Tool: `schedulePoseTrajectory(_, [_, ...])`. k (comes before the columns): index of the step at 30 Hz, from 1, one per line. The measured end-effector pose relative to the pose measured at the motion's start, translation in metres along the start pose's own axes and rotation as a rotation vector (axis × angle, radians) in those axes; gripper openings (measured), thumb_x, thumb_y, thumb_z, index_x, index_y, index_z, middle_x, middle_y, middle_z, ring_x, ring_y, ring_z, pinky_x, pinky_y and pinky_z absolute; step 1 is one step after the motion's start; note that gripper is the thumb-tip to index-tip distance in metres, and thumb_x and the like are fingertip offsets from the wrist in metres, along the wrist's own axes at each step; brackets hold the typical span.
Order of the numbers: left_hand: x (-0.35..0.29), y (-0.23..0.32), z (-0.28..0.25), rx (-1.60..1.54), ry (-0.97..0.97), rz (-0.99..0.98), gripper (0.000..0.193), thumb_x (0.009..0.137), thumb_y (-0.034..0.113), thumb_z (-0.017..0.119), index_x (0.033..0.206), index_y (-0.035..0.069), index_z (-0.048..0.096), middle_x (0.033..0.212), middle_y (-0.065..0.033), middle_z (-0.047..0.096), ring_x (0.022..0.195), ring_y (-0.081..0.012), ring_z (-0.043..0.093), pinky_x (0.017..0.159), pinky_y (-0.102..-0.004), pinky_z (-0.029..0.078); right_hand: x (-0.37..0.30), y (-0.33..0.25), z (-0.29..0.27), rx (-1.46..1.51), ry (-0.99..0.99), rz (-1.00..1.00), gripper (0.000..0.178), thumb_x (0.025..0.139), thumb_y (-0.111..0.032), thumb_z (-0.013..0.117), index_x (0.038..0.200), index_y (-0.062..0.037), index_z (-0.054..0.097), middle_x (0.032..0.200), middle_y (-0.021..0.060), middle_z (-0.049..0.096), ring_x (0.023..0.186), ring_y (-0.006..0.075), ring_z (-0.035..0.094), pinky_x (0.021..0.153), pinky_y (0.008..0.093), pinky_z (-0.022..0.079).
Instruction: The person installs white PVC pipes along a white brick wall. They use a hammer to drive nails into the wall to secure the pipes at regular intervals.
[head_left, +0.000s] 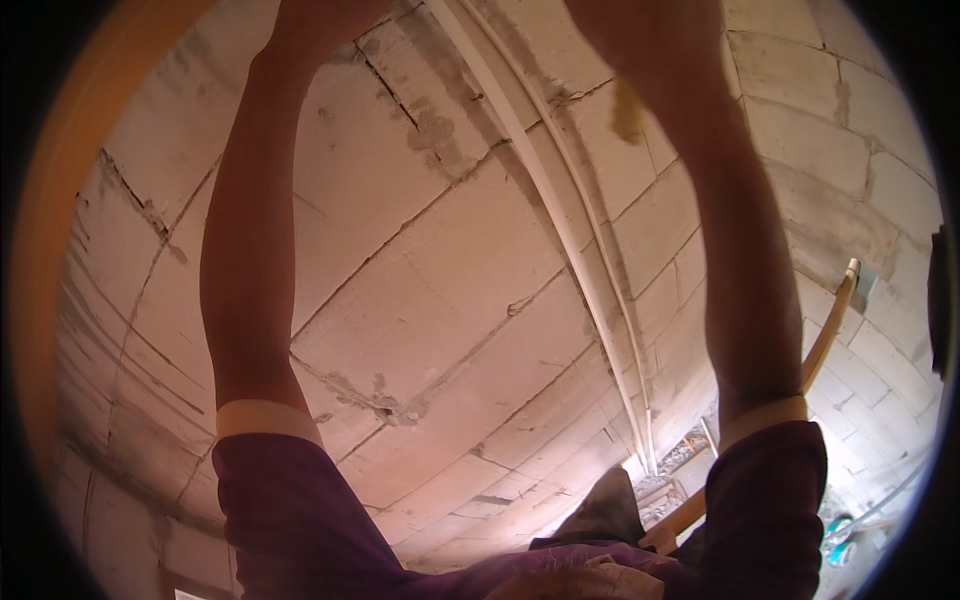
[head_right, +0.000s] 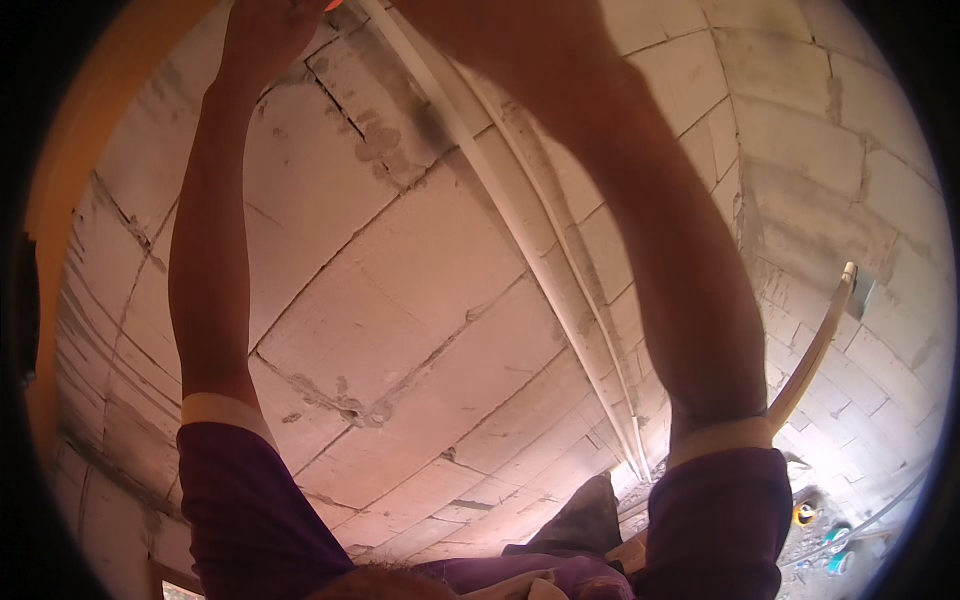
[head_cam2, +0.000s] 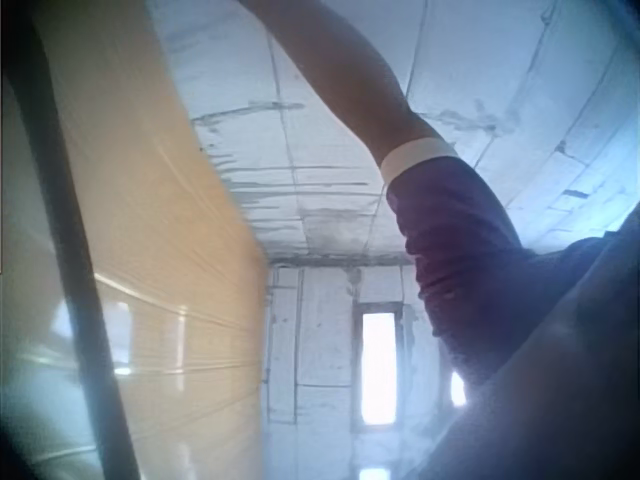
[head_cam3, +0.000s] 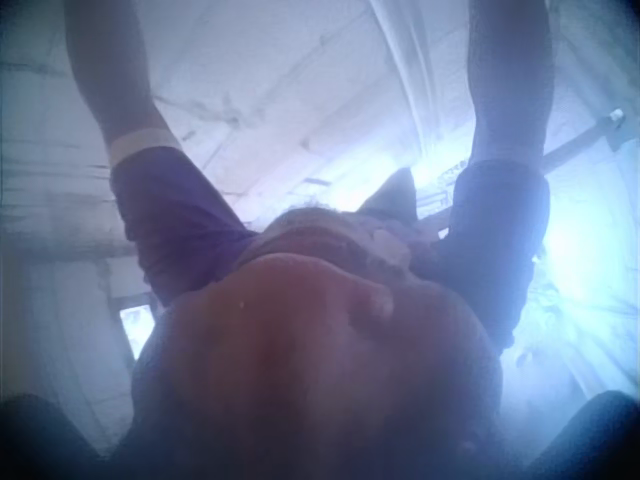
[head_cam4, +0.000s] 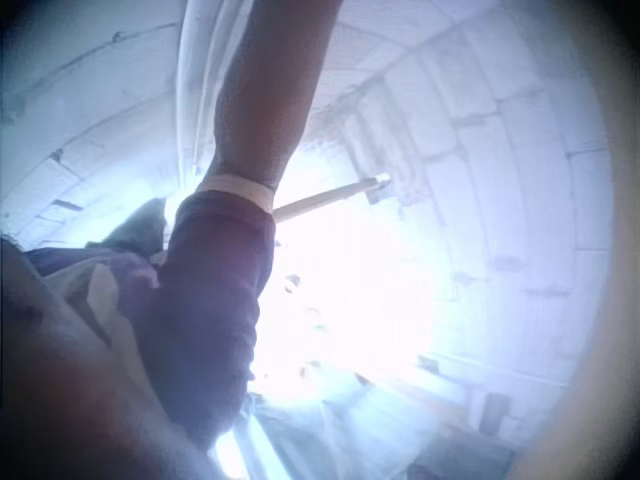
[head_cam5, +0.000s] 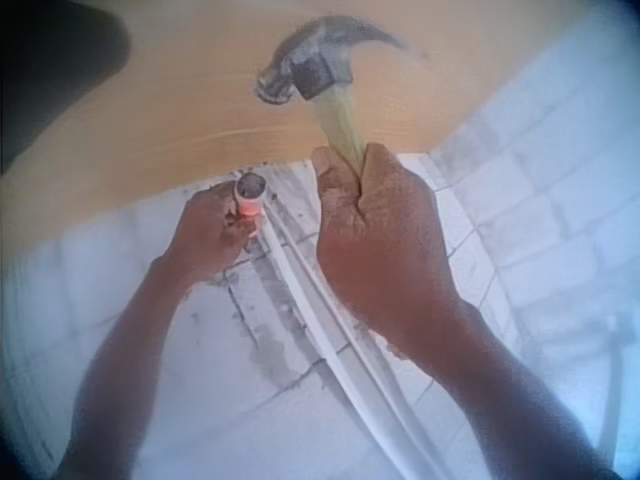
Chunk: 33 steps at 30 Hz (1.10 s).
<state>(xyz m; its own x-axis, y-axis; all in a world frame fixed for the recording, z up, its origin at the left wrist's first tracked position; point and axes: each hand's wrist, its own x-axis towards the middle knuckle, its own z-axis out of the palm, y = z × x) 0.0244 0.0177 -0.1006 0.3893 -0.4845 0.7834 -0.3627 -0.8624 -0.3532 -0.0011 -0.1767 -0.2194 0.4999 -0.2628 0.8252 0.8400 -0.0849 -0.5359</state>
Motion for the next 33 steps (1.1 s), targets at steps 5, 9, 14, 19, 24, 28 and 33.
schedulePoseTrajectory(5, [-0.009,-0.012,0.001,0.073,0.155,0.088,0.022,0.087,0.003,0.063,0.109,0.002,0.062,0.092,-0.0097,0.071,0.08,-0.0188,0.07,0.074,-0.0325,0.056,-0.005,0.029,-0.004,-0.023,-0.215,-0.028,0.034,0.101,-0.026,0.051,0.094,0.0066,0.058,0.084,0.0305,0.065,0.08,0.0475,0.065,0.073,0.0505,0.05])
schedulePoseTrajectory(9, [-0.019,-0.022,0.025,0.096,0.3,-0.097,0.029,0.088,0.025,0.073,0.113,0.009,0.069,0.107,-0.0104,0.072,0.083,-0.0085,0.068,0.074,-0.0304,0.055,-0.011,0.049,-0.032,-0.105,-0.075,0.035,0.035,0.102,-0.028,0.051,0.093,0.0054,0.058,0.08,0.0282,0.064,0.075,0.0441,0.064,0.069,0.0498,0.049])
schedulePoseTrajectory(14, [-0.024,-0.028,0.022,-0.403,0.464,-0.157,0.013,0.091,0.009,0.066,0.103,0.002,0.066,0.094,-0.0072,0.069,0.081,-0.0109,0.066,0.069,-0.029,0.056,-0.034,0.061,-0.058,0.078,-0.061,0.288,0.038,0.102,-0.042,0.054,0.081,-0.0107,0.052,0.059,-0.0069,0.04,0.05,0.0039,0.037,0.046,0.0247,0.033])
schedulePoseTrajectory(19, [-0.028,-0.045,0.002,-0.597,0.588,-0.065,0.011,0.092,0.005,0.065,0.102,0.0,0.063,0.094,-0.006,0.068,0.082,-0.0132,0.065,0.073,-0.0275,0.056,-0.05,0.079,-0.086,0.23,-0.04,0.321,0.036,0.102,-0.041,0.055,0.079,-0.0129,0.049,0.056,-0.009,0.037,0.043,0.0015,0.031,0.038,0.0223,0.028])
schedulePoseTrajectory(24, [-0.006,-0.042,-0.002,-0.276,0.326,0.041,0.02,0.092,0.005,0.067,0.108,-0.004,0.061,0.103,-0.0083,0.066,0.093,-0.0176,0.067,0.079,-0.0316,0.059,-0.052,0.079,-0.085,0.077,-0.115,0.293,0.042,0.102,-0.043,0.052,0.08,-0.0068,0.052,0.06,-0.0017,0.043,0.051,0.0084,0.039,0.048,0.0292,0.035])
schedulePoseTrajectory(28, [0.014,-0.049,0.018,-0.4,0.156,0.165,0.027,0.091,0.004,0.059,0.117,0.0,0.06,0.095,-0.0054,0.069,0.084,-0.0153,0.069,0.076,-0.0316,0.057,-0.054,0.075,-0.073,0.012,-0.161,0.255,0.045,0.102,-0.043,0.05,0.081,-0.0033,0.053,0.062,0.0026,0.046,0.056,0.0123,0.044,0.054,0.0338,0.04])
schedulePoseTrajectory(33, [0.009,-0.037,0.015,-0.359,0.114,0.156,0.024,0.094,0.008,0.058,0.116,0.0,0.06,0.094,-0.0044,0.067,0.084,-0.0133,0.067,0.077,-0.0304,0.057,-0.049,0.074,-0.057,-0.023,-0.075,0.032,0.043,0.102,-0.045,0.053,0.082,-0.0075,0.054,0.059,-0.003,0.04,0.051,0.0072,0.038,0.047,0.0277,0.033])
